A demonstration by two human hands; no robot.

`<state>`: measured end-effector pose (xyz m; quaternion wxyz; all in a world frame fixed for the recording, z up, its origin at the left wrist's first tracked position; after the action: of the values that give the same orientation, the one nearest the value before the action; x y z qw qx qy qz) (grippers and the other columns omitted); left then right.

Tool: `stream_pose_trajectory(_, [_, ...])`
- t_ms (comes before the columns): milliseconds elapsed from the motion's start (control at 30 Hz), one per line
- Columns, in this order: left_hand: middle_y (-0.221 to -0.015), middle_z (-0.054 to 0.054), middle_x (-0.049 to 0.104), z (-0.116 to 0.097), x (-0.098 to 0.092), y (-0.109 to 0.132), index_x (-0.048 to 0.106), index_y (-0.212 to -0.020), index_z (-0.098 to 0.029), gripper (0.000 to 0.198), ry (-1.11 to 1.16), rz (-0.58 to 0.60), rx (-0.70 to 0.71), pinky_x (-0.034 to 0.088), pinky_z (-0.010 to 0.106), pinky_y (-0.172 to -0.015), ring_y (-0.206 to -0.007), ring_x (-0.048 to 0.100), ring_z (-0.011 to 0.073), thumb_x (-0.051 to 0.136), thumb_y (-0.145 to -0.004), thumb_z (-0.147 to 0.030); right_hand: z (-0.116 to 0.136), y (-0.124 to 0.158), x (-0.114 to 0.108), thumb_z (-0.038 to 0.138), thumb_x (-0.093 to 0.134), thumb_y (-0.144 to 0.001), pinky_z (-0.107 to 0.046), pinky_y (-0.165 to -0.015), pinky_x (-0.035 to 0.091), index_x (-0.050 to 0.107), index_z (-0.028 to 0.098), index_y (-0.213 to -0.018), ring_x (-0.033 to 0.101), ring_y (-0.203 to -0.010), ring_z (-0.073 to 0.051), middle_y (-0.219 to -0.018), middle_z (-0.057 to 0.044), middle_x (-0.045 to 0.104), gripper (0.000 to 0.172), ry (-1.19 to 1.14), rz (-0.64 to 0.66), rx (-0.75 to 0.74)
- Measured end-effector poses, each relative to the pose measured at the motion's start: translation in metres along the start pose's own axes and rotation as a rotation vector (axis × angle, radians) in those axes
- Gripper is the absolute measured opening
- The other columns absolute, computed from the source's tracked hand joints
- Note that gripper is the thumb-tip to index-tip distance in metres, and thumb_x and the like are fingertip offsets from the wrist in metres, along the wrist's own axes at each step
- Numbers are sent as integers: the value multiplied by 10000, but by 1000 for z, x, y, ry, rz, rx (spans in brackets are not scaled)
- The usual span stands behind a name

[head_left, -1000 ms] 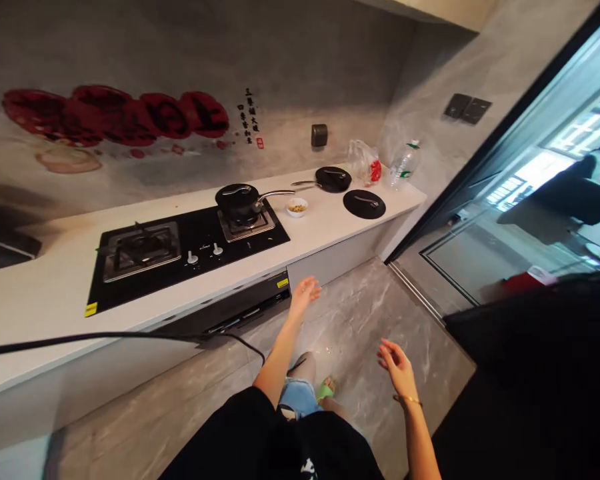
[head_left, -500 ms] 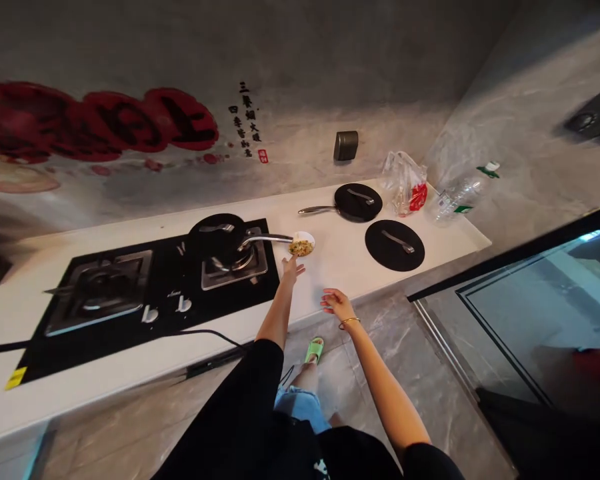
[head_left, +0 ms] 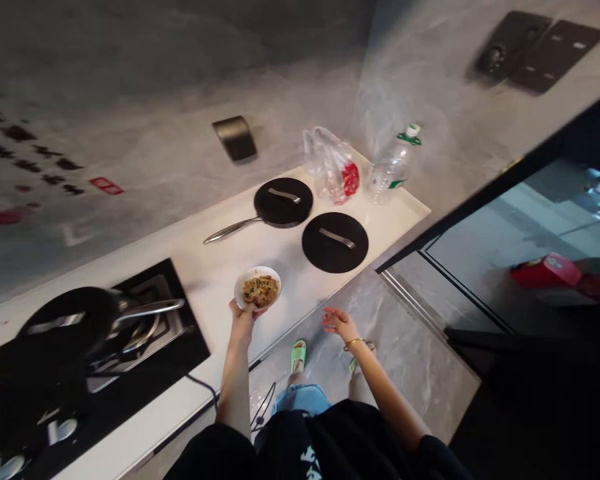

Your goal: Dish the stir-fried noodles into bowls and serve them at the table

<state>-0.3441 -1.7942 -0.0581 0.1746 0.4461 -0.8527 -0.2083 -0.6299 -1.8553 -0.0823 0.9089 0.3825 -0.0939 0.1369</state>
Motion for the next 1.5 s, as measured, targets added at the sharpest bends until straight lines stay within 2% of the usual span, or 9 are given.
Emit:
stream_pose_trajectory(167, [-1158, 19, 560, 40, 138, 101, 498, -1053, -250, 467, -53, 261, -76, 589, 327, -765, -968, 613, 173, 625, -623, -121, 43, 31, -139, 482, 789, -572, -307, -663, 545, 663, 200, -920, 678, -721, -166, -802, -25, 689, 466, -107, -106, -102])
stream_pose_trajectory(467, [-1090, 17, 607, 153, 469, 269, 538, -1066, -257, 511, -143, 670, -186, 594, 317, -746, -943, 626, 188, 545, -586, -85, 138, 132, -427, 490, 766, -628, -326, -709, 548, 671, 201, -954, 677, -772, -174, -840, -34, 692, 445, -299, -459, -343])
stream_pose_trajectory(600, [-1128, 28, 599, 190, 600, 335, 535, -1092, -253, 536, -231, 871, -220, 599, 337, -749, -966, 629, 210, 548, -580, -95, 168, 156, -537, 490, 759, -626, -315, -698, 550, 668, 211, -956, 676, -764, -173, -847, -28, 702, 441, -422, -647, -434])
stream_pose_trajectory(800, [-1189, 66, 578, 251, 786, 402, 491, -1140, -240, 574, -350, 1155, -260, 594, 364, -769, -1007, 640, 246, 595, -588, -126, 224, 148, -701, 470, 751, -618, -269, -652, 538, 653, 217, -936, 672, -740, -158, -816, -8, 703, 417, -527, -869, -549])
stream_pose_trajectory(1000, [-1089, 48, 613, 344, 1001, 470, 479, -1126, -271, 542, -475, 1416, -307, 572, 365, -806, -979, 637, 226, 623, -616, -159, 295, 121, -883, 424, 728, -645, -266, -655, 528, 656, 226, -937, 668, -760, -156, -836, -9, 701, 359, -601, -1142, -641])
stream_pose_trajectory(1133, [-988, 25, 625, 400, 1136, 538, 476, -1132, -260, 509, -650, 1560, -236, 558, 287, -773, -934, 640, 195, 646, -653, -219, 313, 124, -961, 420, 717, -638, -280, -649, 511, 651, 223, -908, 654, -718, -157, -802, -13, 686, 341, -789, -1360, -627])
stream_pose_trajectory(1200, [-1031, 31, 627, 424, 1190, 584, 469, -1129, -261, 507, -684, 1662, -270, 557, 308, -796, -956, 640, 205, 662, -661, -236, 316, 133, -980, 421, 722, -625, -275, -625, 495, 649, 219, -884, 639, -685, -152, -777, -12, 677, 337, -898, -1477, -611])
stream_pose_trajectory(1300, [-1112, 18, 616, 461, 1246, 662, 479, -1086, -271, 460, -753, 1819, -349, 548, 363, -867, -1016, 627, 212, 675, -670, -236, 317, 150, -1002, 447, 729, -630, -273, -603, 483, 660, 216, -865, 628, -668, -155, -742, -15, 668, 337, -1028, -1653, -608])
stream_pose_trajectory(1500, [-1089, -7, 608, 557, 1303, 806, 494, -967, -280, 321, -900, 2077, -423, 554, 320, -840, -1024, 624, 179, 621, -674, -255, 286, 193, -1071, 560, 764, -578, -312, -623, 523, 685, 205, -879, 662, -713, -195, -781, -51, 692, 472, -1344, -2012, -575])
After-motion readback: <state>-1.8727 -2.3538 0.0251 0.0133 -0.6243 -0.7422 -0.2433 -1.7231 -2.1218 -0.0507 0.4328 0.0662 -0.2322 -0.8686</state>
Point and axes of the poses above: each hand's wrist, its own y-axis away from the middle knuckle, its own x-axis out of the palm, z = x × y, the point moved 4 cm from there along -y, towards the middle knuckle
